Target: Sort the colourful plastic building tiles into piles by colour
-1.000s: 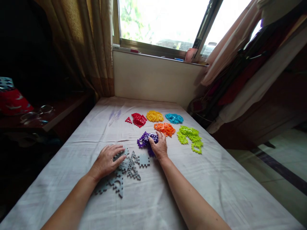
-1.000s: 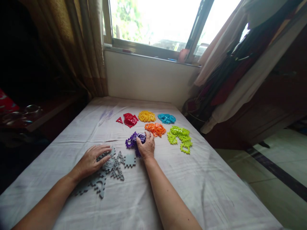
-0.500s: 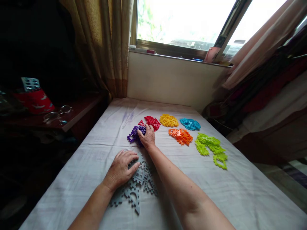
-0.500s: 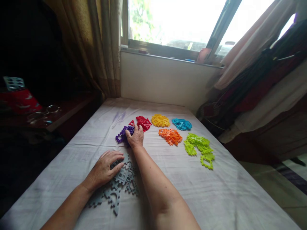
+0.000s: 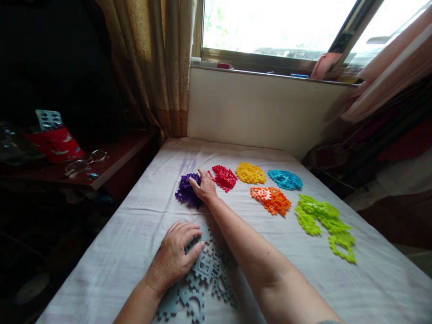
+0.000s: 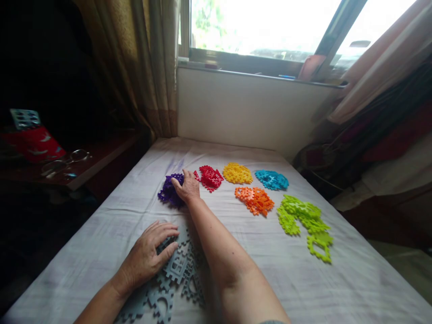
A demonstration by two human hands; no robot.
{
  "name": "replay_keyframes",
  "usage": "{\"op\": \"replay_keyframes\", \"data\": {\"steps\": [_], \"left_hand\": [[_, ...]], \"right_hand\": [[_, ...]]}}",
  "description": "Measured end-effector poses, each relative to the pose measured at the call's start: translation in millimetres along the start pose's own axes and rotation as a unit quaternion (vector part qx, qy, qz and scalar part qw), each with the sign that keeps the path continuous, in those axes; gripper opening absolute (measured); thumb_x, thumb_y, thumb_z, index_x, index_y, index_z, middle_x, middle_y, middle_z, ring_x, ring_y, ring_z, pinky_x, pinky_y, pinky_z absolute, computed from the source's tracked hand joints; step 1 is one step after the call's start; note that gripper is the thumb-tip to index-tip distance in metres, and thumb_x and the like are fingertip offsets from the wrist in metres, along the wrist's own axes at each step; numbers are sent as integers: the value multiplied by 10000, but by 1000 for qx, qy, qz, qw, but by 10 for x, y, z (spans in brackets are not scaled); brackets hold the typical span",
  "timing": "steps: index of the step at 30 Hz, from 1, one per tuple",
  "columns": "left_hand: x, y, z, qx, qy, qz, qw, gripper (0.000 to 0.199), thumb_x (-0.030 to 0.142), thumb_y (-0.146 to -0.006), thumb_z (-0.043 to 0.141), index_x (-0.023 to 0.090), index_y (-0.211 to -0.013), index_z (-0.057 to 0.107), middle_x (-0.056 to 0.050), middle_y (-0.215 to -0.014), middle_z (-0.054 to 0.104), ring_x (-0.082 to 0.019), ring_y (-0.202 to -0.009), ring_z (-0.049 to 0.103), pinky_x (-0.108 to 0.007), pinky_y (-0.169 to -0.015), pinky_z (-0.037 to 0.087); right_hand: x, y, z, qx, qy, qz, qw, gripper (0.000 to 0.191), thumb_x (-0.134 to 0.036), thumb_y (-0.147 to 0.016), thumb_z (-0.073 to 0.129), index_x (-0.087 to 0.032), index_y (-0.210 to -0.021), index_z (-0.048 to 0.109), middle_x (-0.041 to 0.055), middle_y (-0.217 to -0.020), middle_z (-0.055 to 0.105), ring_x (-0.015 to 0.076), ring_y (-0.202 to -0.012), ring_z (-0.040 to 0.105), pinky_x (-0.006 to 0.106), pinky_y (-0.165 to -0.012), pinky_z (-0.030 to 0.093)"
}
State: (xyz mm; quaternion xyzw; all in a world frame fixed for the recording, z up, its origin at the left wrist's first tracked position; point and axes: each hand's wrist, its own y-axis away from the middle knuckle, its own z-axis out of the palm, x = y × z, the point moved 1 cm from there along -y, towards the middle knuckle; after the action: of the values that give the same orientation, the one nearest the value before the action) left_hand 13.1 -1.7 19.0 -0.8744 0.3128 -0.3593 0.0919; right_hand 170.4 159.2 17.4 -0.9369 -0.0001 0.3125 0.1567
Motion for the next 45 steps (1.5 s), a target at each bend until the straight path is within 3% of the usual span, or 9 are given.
{"op": "replay_keyframes", "data": {"steps": [7, 9, 11, 14, 16, 20, 30, 39, 45], "left_hand": [[17, -3, -15, -4, -9, 4, 1000, 212, 393, -893, 587, 264, -1013, 705, -83, -1121, 737, -255, -1071, 668, -532, -1088, 431], [27, -5, -15, -2, -13, 1, 1000, 195, 364, -894, 586, 260, -1010, 702, -75, -1125, 735, -250, -1080, 665, -533, -1086, 434], [35, -7, -13, 2, -16, 0, 1000, 183, 336, -893, 585, 257, -1010, 700, -68, -1119, 736, -246, -1076, 666, -536, -1084, 437], [42, -9, -11, 7, -18, 1, 1000, 173, 309, -884, 591, 258, -1007, 701, -62, -1106, 738, -241, -1058, 671, -533, -1079, 445], [45, -10, -13, 9, -18, 4, 1000, 166, 301, -877, 599, 260, -1000, 703, -57, -1100, 738, -239, -1052, 674, -524, -1077, 452], [47, -6, -17, 8, -19, 5, 1000, 164, 298, -880, 594, 259, -999, 699, -56, -1101, 739, -236, -1061, 674, -519, -1078, 454], [66, 10, -13, 5, -21, -7, 1000, 159, 295, -881, 593, 266, -1013, 679, -41, -1104, 739, -231, -1069, 671, -532, -1083, 446], [64, 10, -1, -1, -16, -10, 1000, 157, 295, -880, 596, 256, -1001, 688, -56, -1114, 734, -228, -1075, 666, -513, -1095, 435], [45, 8, 4, 10, -23, 1, 1000, 161, 292, -882, 590, 254, -1002, 690, -60, -1102, 736, -229, -1071, 667, -510, -1085, 444]], "right_hand": [[218, -149, -152, -7, -11, 55, 998, 593, -526, -955, 475, -166, -1427, 489, 172, -1470, 486, 259, -1380, 432, 415, -1135, 343], [231, -71, -215, -7, -17, 3, 1000, 651, -563, -929, 505, -168, -1446, 473, 179, -1489, 460, 272, -1391, 416, 422, -1139, 336], [200, 82, -277, -20, 3, -98, 995, 770, -620, -854, 596, -188, -1474, 448, 184, -1540, 390, 312, -1416, 370, 468, -1153, 304], [111, 320, -308, -83, 67, -241, 965, 902, -647, -728, 729, -261, -1489, 437, 173, -1603, 282, 378, -1456, 270, 584, -1155, 228], [63, 375, -277, -116, 100, -265, 952, 840, -617, -751, 727, -296, -1478, 453, 164, -1613, 263, 386, -1465, 241, 620, -1138, 223], [32, 176, -138, -112, 119, -217, 962, 694, -519, -850, 662, -297, -1475, 459, 155, -1611, 269, 355, -1449, 290, 568, -1118, 298], [74, -404, 154, -78, 92, -143, 982, 663, -470, -851, 656, -263, -1457, 485, 161, -1572, 339, 348, -1396, 383, 533, -1093, 370], [237, -184, 46, -87, 10, -191, 978, 877, -427, -688, 772, -251, -1481, 443, 134, -1610, 269, 343, -1476, 242, 524, -1171, 269], [184, -166, 144, -85, 44, -121, 988, 803, -484, -781, 729, -218, -1484, 443, 180, -1596, 280, 357, -1469, 256, 530, -1165, 273]]}}
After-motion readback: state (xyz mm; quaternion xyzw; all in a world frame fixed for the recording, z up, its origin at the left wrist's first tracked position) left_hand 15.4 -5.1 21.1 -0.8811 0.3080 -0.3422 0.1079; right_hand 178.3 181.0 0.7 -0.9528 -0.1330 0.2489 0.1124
